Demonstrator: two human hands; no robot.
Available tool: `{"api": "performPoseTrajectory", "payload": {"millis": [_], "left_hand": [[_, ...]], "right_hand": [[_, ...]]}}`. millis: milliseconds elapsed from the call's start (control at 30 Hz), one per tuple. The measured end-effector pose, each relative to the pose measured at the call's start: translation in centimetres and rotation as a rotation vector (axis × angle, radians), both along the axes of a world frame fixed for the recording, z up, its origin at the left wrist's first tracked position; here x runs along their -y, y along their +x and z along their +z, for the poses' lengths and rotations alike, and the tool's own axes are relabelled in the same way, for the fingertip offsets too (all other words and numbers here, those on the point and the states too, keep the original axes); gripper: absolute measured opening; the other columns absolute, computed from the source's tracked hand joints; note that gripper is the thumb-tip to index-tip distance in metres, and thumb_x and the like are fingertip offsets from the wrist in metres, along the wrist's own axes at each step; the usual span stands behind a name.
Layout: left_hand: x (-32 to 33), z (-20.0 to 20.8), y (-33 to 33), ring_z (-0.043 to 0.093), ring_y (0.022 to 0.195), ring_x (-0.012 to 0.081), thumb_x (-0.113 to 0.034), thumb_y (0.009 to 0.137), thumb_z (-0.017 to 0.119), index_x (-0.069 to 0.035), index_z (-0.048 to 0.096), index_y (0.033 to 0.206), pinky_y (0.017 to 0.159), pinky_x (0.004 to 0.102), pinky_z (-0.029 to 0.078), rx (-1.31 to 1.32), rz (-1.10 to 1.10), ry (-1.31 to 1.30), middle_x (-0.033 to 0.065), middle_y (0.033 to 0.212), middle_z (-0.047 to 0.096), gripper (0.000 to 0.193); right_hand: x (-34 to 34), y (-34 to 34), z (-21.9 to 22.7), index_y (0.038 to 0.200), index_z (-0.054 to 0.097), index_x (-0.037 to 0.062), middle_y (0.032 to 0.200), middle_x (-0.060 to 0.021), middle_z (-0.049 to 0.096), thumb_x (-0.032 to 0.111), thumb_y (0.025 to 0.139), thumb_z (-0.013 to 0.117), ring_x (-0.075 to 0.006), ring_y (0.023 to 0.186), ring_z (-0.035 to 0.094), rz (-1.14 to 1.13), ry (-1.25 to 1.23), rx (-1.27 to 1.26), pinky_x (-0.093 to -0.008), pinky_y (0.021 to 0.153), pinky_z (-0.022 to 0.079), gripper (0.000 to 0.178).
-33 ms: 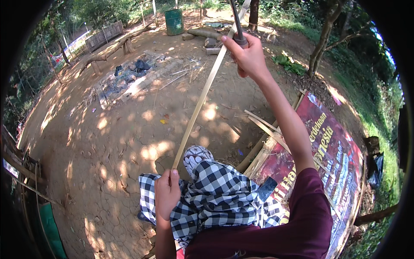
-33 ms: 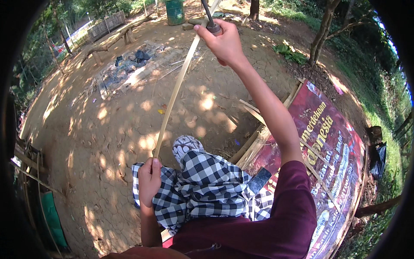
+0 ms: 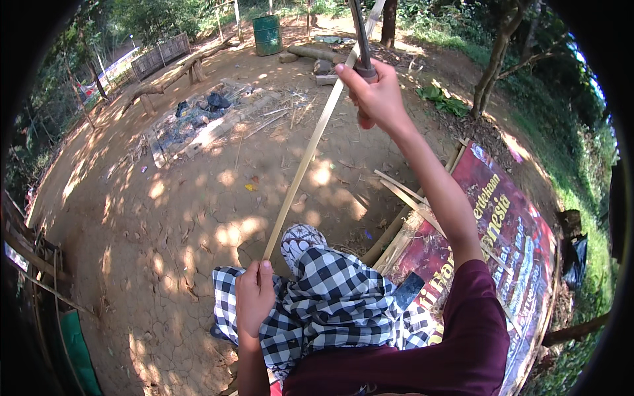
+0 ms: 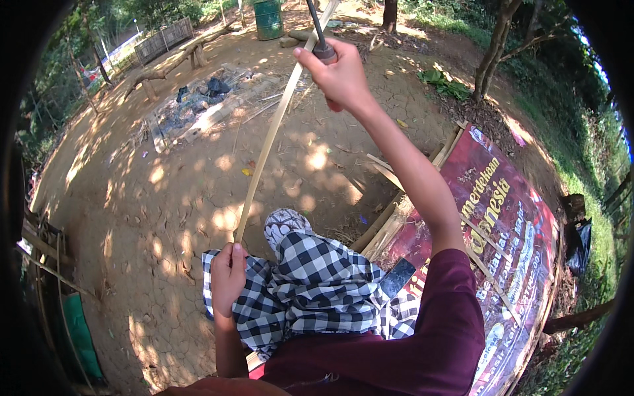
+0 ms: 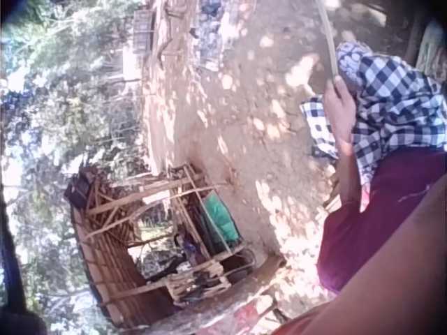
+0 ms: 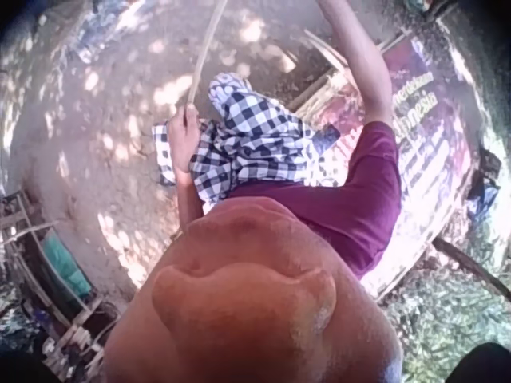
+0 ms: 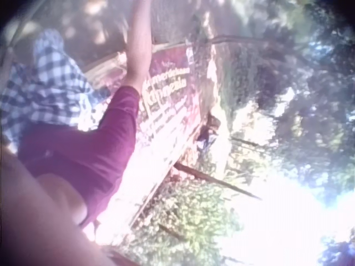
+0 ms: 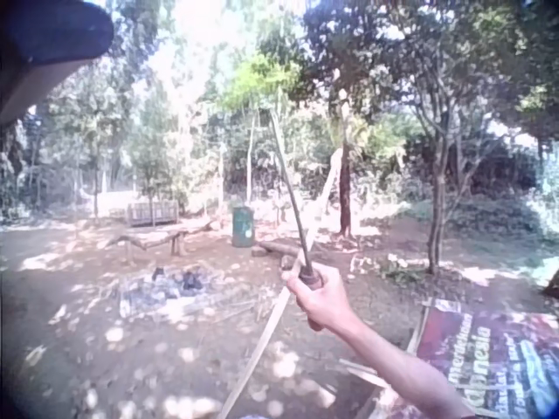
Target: The person shaves a thin strip of bamboo using a large blade by drawing the blade repeatedly along the length of the wood while holding the strip in place.
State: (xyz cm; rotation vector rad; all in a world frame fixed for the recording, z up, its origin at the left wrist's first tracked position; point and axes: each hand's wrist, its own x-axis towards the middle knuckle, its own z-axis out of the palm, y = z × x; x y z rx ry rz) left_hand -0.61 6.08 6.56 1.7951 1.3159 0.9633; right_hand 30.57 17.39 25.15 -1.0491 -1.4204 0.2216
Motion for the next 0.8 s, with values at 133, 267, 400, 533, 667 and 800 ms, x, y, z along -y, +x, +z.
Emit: {"api": "performPoseTrajectory", "payload": {"millis": [133, 267, 400, 533, 667, 800], "left_hand": [[-0.3, -0.6, 0.9, 0.052, 0.052, 0.0159, -0.023, 0.1, 0.049, 0.003, 0.057, 0.081, 0.052, 0.0301, 0.041, 0.181, 0.013, 0.105, 0.0077, 0.061, 0.057, 0.033], [-0.2, 1.9, 2.9, 0.048, 0.054, 0.0059, -0.024, 0.103, 0.045, 0.0, 0.056, 0.08, 0.05, 0.0225, 0.037, 0.28, -0.005, 0.041, 0.0006, 0.062, 0.055, 0.035], [-0.6, 2.7, 2.1, 0.042, 0.051, 0.0067, -0.02, 0.1, 0.05, 0.001, 0.053, 0.076, 0.048, 0.0264, 0.033, 0.287, 0.036, 0.068, 0.0023, 0.055, 0.048, 0.032], [0.1, 3.1, 1.9, 0.036, 0.051, 0.0062, -0.021, 0.102, 0.046, 0.0, 0.049, 0.072, 0.047, 0.0268, 0.03, 0.381, 0.025, 0.027, 0.0002, 0.054, 0.04, 0.037], [1.4, 1.9, 0.5, 0.034, 0.051, 0.0049, -0.023, 0.104, 0.042, -0.002, 0.044, 0.069, 0.046, 0.0264, 0.028, 0.434, -0.015, -0.15, -0.0024, 0.054, 0.037, 0.041], [4.0, -0.6, -1.2, 0.032, 0.049, 0.0043, -0.021, 0.103, 0.042, -0.002, 0.043, 0.067, 0.045, 0.0262, 0.027, 0.435, -0.017, -0.184, -0.0033, 0.053, 0.036, 0.041]], "right_hand": [[1.6, -4.9, -4.2, 0.071, 0.054, 0.0055, 0.051, 0.007, 0.042, 0.022, 0.089, 0.069, -0.0016, 0.04, 0.035, 0.165, -0.161, -0.133, -0.0254, 0.036, 0.023, 0.029], [2.3, -6.8, -7.6, 0.072, 0.059, 0.0042, 0.051, 0.0064, 0.041, 0.023, 0.085, 0.074, -0.0024, 0.05, 0.037, 0.125, -0.048, 0.057, -0.0255, 0.045, 0.026, 0.027], [4.3, -9.1, -6.7, 0.075, 0.058, 0.0035, 0.054, 0.0045, 0.039, 0.025, 0.084, 0.077, -0.0045, 0.05, 0.036, 0.215, -0.091, 0.226, -0.0262, 0.045, 0.027, 0.029], [5.5, -8.6, -7.3, 0.083, 0.064, 0.0051, 0.053, -0.0089, 0.056, 0.062, 0.079, 0.067, -0.0223, 0.05, 0.061, 0.155, -0.04, 0.747, -0.0329, 0.047, 0.044, 0.057], [7.0, -9.1, -10.3, 0.076, 0.061, 0.0115, 0.056, -0.0042, 0.053, 0.077, 0.07, 0.058, -0.0237, 0.052, 0.059, -0.061, 0.324, 1.199, -0.0353, 0.047, 0.044, 0.066], [3.4, -4.7, -9.4, 0.083, 0.066, 0.0115, 0.056, -0.0057, 0.058, 0.076, 0.078, 0.051, -0.023, 0.052, 0.063, -0.101, 0.045, 1.175, -0.037, 0.047, 0.049, 0.067]]}}
